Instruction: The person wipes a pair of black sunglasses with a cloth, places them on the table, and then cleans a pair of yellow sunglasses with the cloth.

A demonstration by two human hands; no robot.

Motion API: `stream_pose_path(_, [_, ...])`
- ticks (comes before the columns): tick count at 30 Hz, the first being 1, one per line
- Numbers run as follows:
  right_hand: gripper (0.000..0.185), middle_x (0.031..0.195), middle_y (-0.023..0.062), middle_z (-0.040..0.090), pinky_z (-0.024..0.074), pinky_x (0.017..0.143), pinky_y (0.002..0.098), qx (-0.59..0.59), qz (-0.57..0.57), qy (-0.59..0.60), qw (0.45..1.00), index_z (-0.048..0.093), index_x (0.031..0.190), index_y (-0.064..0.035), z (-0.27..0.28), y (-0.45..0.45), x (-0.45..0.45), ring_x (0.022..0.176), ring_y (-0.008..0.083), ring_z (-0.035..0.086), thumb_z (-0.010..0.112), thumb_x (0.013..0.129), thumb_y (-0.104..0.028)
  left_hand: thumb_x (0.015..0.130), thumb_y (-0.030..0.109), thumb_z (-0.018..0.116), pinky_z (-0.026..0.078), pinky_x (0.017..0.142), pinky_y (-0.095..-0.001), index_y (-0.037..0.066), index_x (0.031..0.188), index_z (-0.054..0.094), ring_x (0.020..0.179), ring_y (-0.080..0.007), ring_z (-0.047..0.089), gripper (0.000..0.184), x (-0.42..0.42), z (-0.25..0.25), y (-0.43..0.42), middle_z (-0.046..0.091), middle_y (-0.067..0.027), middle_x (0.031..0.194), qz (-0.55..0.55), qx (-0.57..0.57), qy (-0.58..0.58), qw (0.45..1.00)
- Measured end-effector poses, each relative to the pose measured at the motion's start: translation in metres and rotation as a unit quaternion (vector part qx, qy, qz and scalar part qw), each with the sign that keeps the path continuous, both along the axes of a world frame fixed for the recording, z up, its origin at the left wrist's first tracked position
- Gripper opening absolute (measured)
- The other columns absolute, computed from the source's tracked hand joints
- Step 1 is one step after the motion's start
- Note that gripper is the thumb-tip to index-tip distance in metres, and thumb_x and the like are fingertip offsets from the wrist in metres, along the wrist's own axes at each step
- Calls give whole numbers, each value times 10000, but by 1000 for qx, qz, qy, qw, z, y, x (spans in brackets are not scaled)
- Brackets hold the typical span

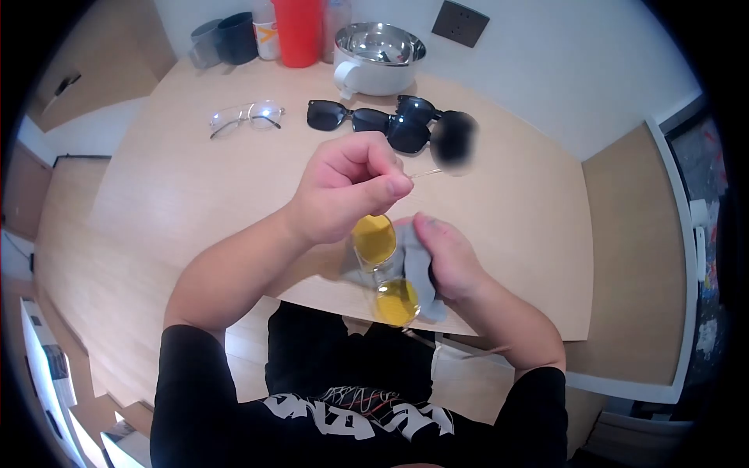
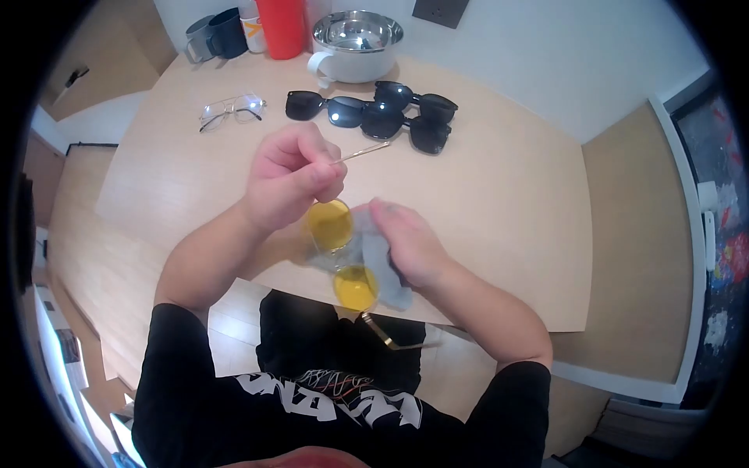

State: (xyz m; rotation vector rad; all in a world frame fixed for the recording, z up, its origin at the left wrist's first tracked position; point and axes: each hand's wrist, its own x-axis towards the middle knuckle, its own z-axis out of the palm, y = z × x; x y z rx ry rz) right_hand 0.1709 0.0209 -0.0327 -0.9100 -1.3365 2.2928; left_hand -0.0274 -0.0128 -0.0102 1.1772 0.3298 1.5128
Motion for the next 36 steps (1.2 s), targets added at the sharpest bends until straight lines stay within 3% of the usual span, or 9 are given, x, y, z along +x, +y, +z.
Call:
stream_pose_path(4, [474,1098,135,628,486,882,344,-22,-152,86,984,552,1154,40,5,15,1,974,213,616,315,1029,-350,888,46,631,399,569,-194,42,834,526,654,-47,486,119,1,-1,-1,569,-15,775,14,12,8,1000])
stream_pose_path(5, [518,1179,156,595,436,968,369,-41,-178,90,979,513,1201,56,7,17,3,1075,249,578,283,1029,-376,887,46,633,410,579,-194,41,834,527,665,-47,498,119,2,-1,-2,576,-16,783,23,12,15,1000])
stream_pose_path(11, [618,1299,172,522,316,1080,398,-182,38,246,951,426,1317,67,7,2,9,1201,283,498,213,1019,-430,884,49,639,441,618,-197,36,836,537,704,-38,527,113,4,-1,-3,594,-10,805,54,17,44,997])
stream_pose_path(16, [424,1272,149,517,412,1011,370,-39,79,132,987,414,1354,8,7,3,8,1200,232,499,429,955,-136,884,37,631,452,611,-199,31,841,544,699,-37,541,98,13,-2,-7,595,-10,796,89,13,49,995])
stream_pose_path(21, [500,1119,87,582,482,922,314,25,28,73,997,492,1254,-12,6,-5,-9,1080,173,569,622,787,110,879,23,630,464,601,-201,29,843,548,692,-41,559,89,27,-7,-11,596,-13,783,118,25,57,991])
stream_pose_path(24, [385,1053,61,614,486,883,279,102,84,2,991,516,1218,-5,21,-6,-12,1013,136,588,611,848,38,876,23,631,463,599,-205,25,843,548,686,-42,555,89,32,-12,-13,593,-14,772,129,39,96,986])
stream_pose_path(27, [270,1026,50,623,484,839,251,74,77,-29,994,544,1169,3,14,-8,-16,973,105,585,585,906,-40,884,-19,584,454,627,-229,17,886,525,718,-93,555,69,27,-12,-12,615,-89,827,129,71,147,978])
stream_pose_path(30, [226,1046,53,616,480,818,244,72,60,-24,995,558,1148,10,-2,-5,-15,961,100,580,549,948,-94,870,33,638,457,572,-214,20,829,544,668,-41,547,104,31,-7,-12,590,-16,744,165,63,124,976])
stream_pose_path(36, [337,1087,79,601,469,878,292,134,119,-17,984,538,1175,7,22,-10,-12,1019,140,570,635,863,-76,872,22,631,454,564,-214,16,823,546,655,-51,552,99,33,-11,-12,598,-21,751,126,48,98,986])
